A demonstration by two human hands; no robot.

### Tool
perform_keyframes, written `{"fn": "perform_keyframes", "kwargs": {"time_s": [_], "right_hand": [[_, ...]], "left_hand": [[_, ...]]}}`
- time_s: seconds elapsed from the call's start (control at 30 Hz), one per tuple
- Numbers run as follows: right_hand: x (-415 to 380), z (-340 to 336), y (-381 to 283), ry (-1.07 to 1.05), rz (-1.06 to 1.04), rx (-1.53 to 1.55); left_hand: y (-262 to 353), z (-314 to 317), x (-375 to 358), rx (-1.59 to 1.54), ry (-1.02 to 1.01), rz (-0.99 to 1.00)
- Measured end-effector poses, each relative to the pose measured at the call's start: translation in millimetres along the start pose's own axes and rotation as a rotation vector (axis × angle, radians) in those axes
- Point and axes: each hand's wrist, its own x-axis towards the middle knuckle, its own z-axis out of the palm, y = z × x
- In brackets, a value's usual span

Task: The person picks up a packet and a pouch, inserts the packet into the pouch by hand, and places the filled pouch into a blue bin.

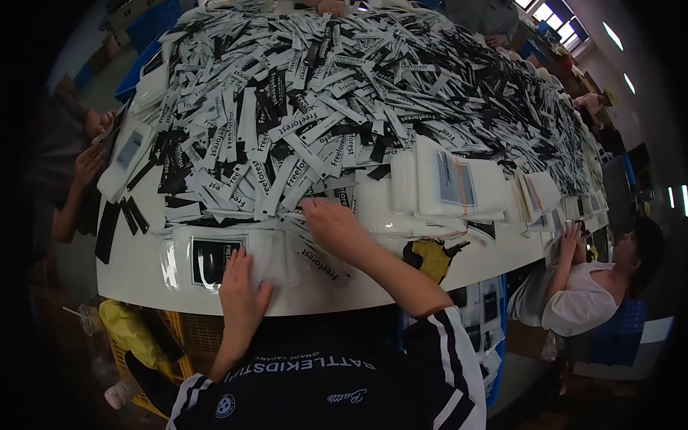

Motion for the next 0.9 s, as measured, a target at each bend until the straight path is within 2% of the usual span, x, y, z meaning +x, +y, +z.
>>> {"fn": "perform_keyframes", "kwargs": {"time_s": [0.07, 0.13, 0.17, 0.23, 0.27, 0.33, 0.5, 0.57, 0.6, 0.7, 0.77, 0.8, 0.87, 0.9], "right_hand": [[5, -18, -1, -0.067, 0.067, 0.011], [18, -46, -8, -0.02, 0.081, -0.097], [27, -48, -6, -0.02, 0.08, -0.099], [48, -51, -2, 0.049, 0.221, -0.166], [60, -48, 6, 0.051, 0.223, -0.168], [83, -28, 26, 0.19, 0.038, -0.174], [119, -2, 36, 0.189, -0.011, -0.14], [126, 3, 37, 0.329, -0.221, -0.167], [125, 4, 38, 0.333, -0.224, -0.167], [117, -3, 46, 0.49, -0.364, -0.012], [111, -6, 45, 0.691, -0.266, 0.314], [110, -14, 42, 0.875, -0.258, 0.297], [92, -34, 25, 0.786, 0.059, 0.898], [83, -47, 21, 0.794, 0.076, 0.924]], "left_hand": [[-1, 1, 5, -0.066, 0.123, -0.076], [7, -16, 19, -0.192, 0.109, -0.315], [6, -21, 24, -0.135, 0.112, -0.354], [-7, -16, 25, -0.098, 0.105, -0.296], [-10, -14, 25, -0.061, 0.099, -0.24], [-6, -11, 24, -0.133, 0.106, -0.229], [-7, -18, 23, -0.212, 0.055, -0.252], [-6, -22, 25, -0.235, 0.024, -0.24], [-8, -23, 25, -0.233, 0.028, -0.239], [-13, -24, 25, -0.265, -0.013, -0.272], [-14, -25, 23, -0.307, -0.012, -0.303], [-14, -25, 24, -0.308, -0.011, -0.304], [-11, -27, 23, -0.422, 0.019, -0.307], [-10, -28, 23, -0.42, 0.014, -0.308]]}}
